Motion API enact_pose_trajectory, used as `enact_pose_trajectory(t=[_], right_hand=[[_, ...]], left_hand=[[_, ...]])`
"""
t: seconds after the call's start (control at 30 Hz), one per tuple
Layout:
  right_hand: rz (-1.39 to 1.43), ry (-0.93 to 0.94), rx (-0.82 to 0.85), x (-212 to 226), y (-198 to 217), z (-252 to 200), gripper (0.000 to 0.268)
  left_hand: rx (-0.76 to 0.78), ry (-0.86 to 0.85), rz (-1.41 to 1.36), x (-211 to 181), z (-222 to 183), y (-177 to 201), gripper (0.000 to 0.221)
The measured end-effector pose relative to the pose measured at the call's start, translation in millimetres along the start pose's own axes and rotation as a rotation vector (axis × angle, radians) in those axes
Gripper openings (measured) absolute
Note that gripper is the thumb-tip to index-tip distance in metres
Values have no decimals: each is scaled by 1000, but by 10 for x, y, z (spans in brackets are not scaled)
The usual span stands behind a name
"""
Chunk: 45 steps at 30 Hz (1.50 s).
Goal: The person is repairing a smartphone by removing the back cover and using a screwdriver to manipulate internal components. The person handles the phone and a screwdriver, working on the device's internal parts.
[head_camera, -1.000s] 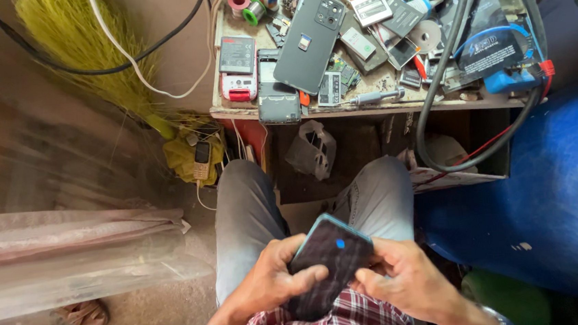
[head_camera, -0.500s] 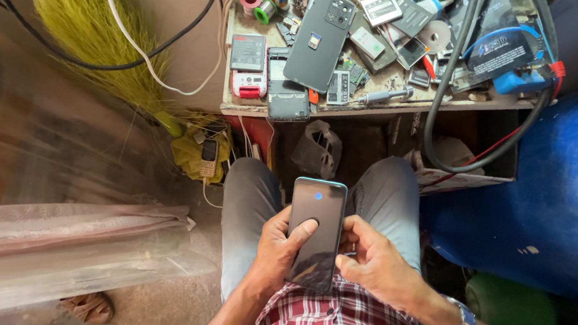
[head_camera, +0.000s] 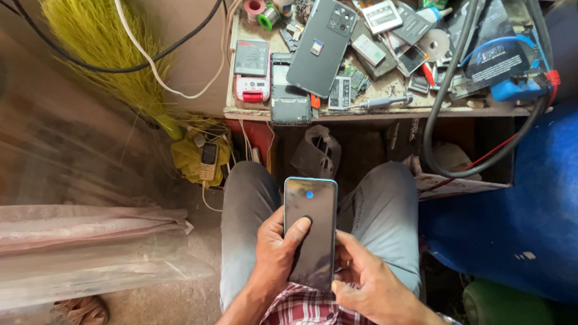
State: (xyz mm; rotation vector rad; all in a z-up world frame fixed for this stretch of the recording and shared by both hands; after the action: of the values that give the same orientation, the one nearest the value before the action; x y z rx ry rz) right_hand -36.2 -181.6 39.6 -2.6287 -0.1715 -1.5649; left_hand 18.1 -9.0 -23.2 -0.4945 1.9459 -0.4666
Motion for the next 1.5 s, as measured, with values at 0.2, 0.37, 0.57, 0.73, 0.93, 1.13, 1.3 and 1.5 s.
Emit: enact_pose_trajectory(t=[0.2,0.37,0.57,0.73,0.93,1.13,1.3,1.5], right_hand=[[-258,219,-110,178,-44,-17,79],[-468,444,3,393,-111,-44,66],[-785,734,-472,640,67,376,45],[-610,766,-353,682,104,561,23],[-574,631,-408,716,20,525,18],[-615,679,-407,751,36,526,18],[-663,660,-437,760,55,587,16],[-632,708,-402,783,122,598,16]], left_hand=[[63,-251,308,13,12,51,69],[297,112,-187,133,12,63,94],[614,471,-724,89,-149,81,83],[618,518,-665,-27,-167,-2,93],[506,561,-678,-44,-150,16,85],[490,581,-679,-9,-91,27,83],[513,648,-743,-51,-62,-9,82],[518,718,-753,-141,-69,-53,87]])
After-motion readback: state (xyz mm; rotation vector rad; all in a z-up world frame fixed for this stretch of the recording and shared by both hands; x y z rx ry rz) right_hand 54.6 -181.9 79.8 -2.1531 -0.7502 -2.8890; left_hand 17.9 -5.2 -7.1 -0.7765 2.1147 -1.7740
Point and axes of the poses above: each hand's wrist, its own z-axis towards the middle knuckle, its own y-axis out of the back of the hand, x = y × z, the point moved 1 cm from there along z, towards the middle knuckle, and after that the axes turned 10 degrees about -x, right-handed, at the moved point
